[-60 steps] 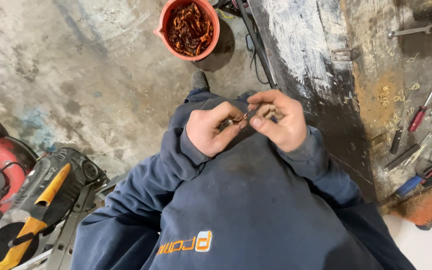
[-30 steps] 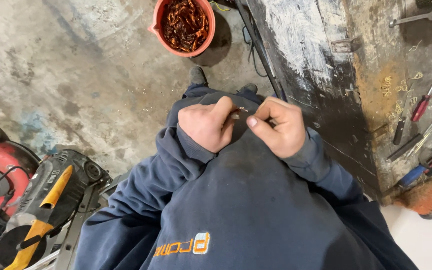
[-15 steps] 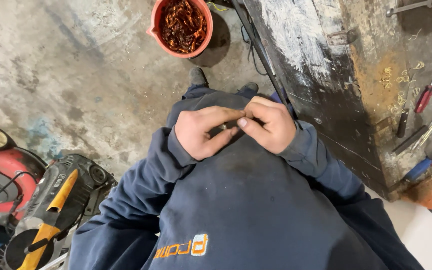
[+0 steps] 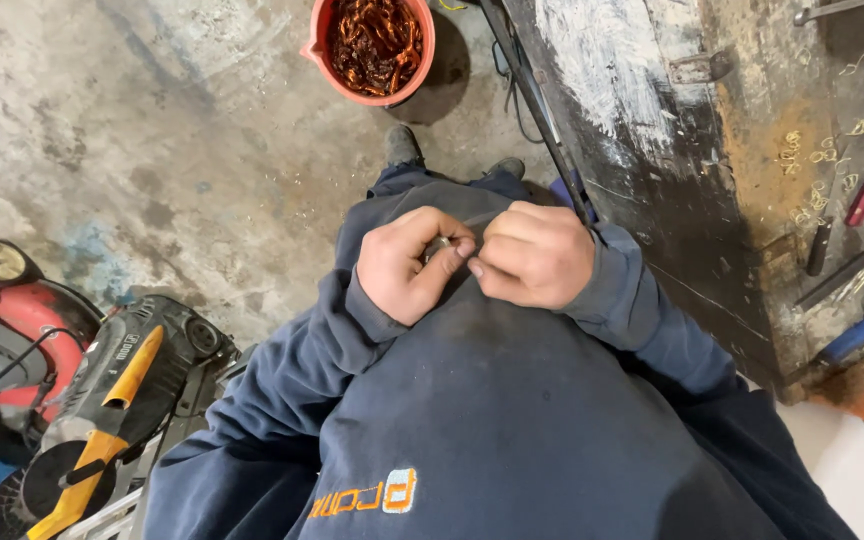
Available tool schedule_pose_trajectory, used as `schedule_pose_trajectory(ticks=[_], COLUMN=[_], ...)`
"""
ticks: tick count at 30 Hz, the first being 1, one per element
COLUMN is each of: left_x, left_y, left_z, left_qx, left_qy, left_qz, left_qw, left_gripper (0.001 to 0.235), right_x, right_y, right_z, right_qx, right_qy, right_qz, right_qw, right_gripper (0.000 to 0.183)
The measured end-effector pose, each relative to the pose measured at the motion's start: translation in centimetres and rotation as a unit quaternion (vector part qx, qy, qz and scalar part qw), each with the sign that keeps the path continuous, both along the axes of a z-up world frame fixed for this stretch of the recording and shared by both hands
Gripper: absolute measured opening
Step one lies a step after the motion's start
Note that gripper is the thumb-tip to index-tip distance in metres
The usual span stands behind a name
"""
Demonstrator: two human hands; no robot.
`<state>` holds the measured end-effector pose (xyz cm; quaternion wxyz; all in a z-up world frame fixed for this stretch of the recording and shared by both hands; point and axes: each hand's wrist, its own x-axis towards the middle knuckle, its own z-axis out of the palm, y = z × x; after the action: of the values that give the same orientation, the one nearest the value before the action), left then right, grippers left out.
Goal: Stripping and organizing copper wire from motor windings at a workbench.
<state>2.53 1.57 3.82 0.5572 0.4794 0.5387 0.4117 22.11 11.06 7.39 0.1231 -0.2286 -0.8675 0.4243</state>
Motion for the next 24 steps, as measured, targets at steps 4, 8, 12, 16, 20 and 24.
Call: schedule_pose_trajectory(ticks=[4,8,12,16,20,24], left_x=[0.2,0.4,0.6,0.6,0.2,0.2], left_y=[-0.5,-0.8,-1.7,-1.5,-1.1,-1.8], left_z=[-0.4,-0.6,-3.5,-4.2,-4.6,-5.7], left_qx=[-0.035,-0.097,-0.085,-0.098,-0.112,-0.129], left_qy=[-0.032,-0.074,-0.105,-0.162,-0.245,-0.303], left_qz=[0.023,0.05,0.13,0.206,0.206,0.182], left_qw=[0.999,0.991,0.982,0.96,0.941,0.927], left_gripper=[0.006,0.007,0.009,0.011,0.013,0.014], right_x=[-1.0,-1.5,-1.6,-1.0,0.0,1.6], right_y=[0.6,0.9,0.7,0.3,0.3,-0.2], right_z=[0.5,0.5,0.1,-0.7,-1.4,-2.0], right_qx=[0.073,0.113,0.118,0.077,0.043,-0.059], right_qy=[0.01,0.033,0.05,0.093,0.083,0.078], right_qz=[0.041,0.077,0.092,0.144,0.09,-0.016], right_qw=[0.996,0.99,0.987,0.982,0.992,0.995], right_gripper=[0.019,0.022,0.024,0.03,0.029,0.017])
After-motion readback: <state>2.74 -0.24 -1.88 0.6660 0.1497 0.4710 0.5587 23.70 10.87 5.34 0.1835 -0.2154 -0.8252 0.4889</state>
